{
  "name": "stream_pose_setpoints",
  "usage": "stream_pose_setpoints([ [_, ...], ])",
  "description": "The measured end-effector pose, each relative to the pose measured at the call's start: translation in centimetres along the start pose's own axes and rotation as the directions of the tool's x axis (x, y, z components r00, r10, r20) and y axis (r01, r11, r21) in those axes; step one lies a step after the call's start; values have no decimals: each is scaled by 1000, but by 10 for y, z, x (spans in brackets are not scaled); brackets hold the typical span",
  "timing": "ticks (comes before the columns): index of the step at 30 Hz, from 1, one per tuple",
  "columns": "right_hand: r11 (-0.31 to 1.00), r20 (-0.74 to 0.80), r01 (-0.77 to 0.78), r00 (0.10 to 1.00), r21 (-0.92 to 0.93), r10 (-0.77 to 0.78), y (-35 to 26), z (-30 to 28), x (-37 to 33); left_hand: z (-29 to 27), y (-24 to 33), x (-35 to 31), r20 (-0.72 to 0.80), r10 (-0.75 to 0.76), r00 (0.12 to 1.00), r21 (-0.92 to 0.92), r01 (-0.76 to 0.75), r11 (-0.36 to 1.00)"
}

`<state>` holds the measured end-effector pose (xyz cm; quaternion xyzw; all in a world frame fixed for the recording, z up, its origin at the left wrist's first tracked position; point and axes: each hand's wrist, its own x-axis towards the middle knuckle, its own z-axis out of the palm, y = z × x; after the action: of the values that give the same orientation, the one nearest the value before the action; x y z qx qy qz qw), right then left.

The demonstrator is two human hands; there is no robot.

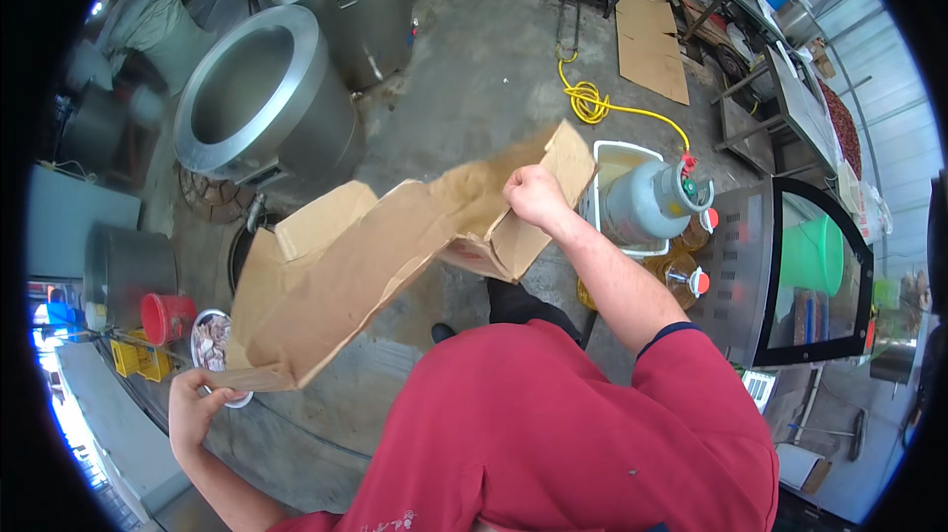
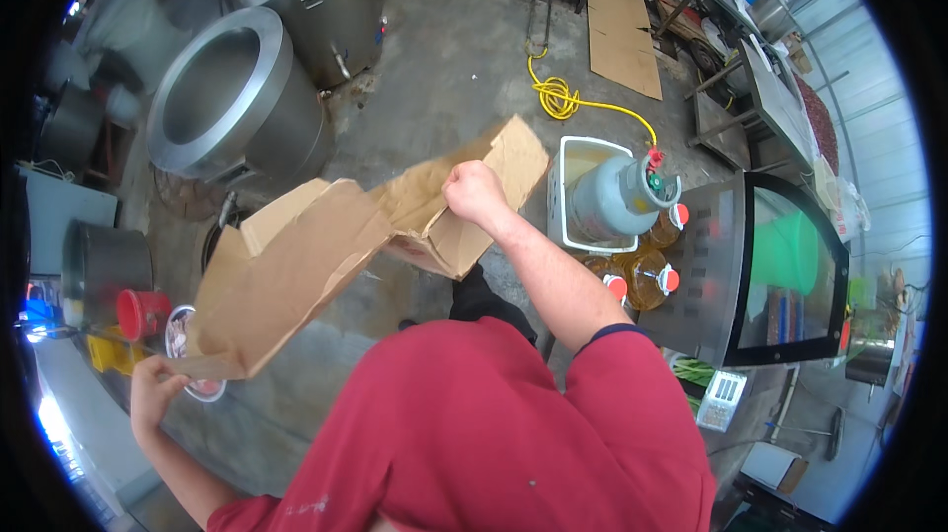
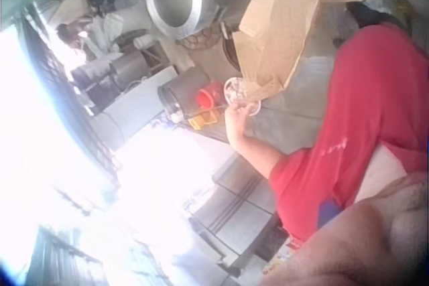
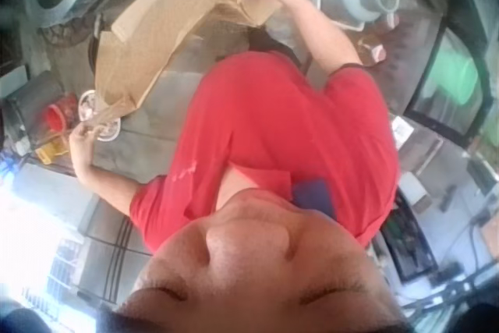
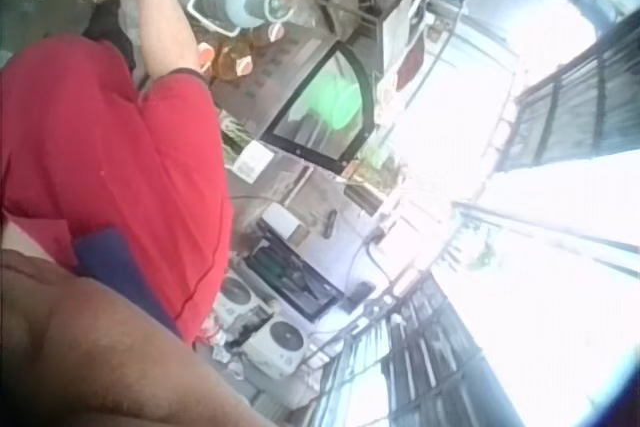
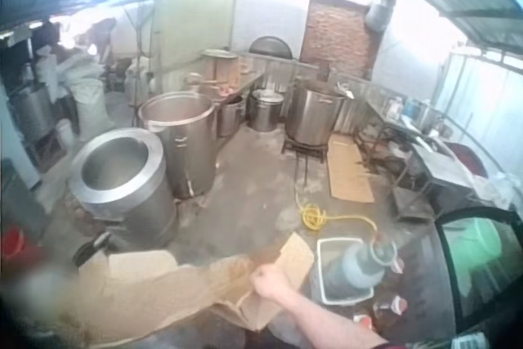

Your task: The person folds and assembles a flat cardboard sheet into a box shape, then walks to an outdoor area to pick up another cardboard box, returns indoors, and uses a box cutter to open it.

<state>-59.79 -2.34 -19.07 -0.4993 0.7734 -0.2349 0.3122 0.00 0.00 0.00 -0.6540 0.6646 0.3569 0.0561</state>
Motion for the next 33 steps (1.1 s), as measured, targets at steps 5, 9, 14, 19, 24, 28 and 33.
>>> stream_pose_setpoints([
  [5, 989, -274, 105, 959, 103, -73, -14, -38, 73, 14, 185, 58, -66, 183, 981, -81, -188, 979],
  [9, 981, -396, 179, 908, 71, -137, -33, -71, 126, 99, 340, 159, -94, 665, 741, -188, -669, 719],
  [14, 926, -483, 378, 808, -14, -337, -39, -129, 186, 183, 496, 309, -41, 764, 644, 255, -733, 631],
  [19, 926, -459, 370, 811, -80, -364, -40, -159, 232, 204, 530, 401, -11, 750, 661, 79, -747, 660],
  [24, 928, -470, 366, 808, -73, -355, -37, -171, 287, 219, 566, 460, 83, 739, 668, 149, -742, 654],
  [28, 933, -359, 356, 864, -57, -352, -32, -189, 343, 212, 591, 503, 64, 830, 555, -72, -827, 558],
  [33, 949, -215, 296, 939, 104, -269, -32, -213, 398, 173, 611, 575, 145, 855, 497, -159, -842, 516],
])
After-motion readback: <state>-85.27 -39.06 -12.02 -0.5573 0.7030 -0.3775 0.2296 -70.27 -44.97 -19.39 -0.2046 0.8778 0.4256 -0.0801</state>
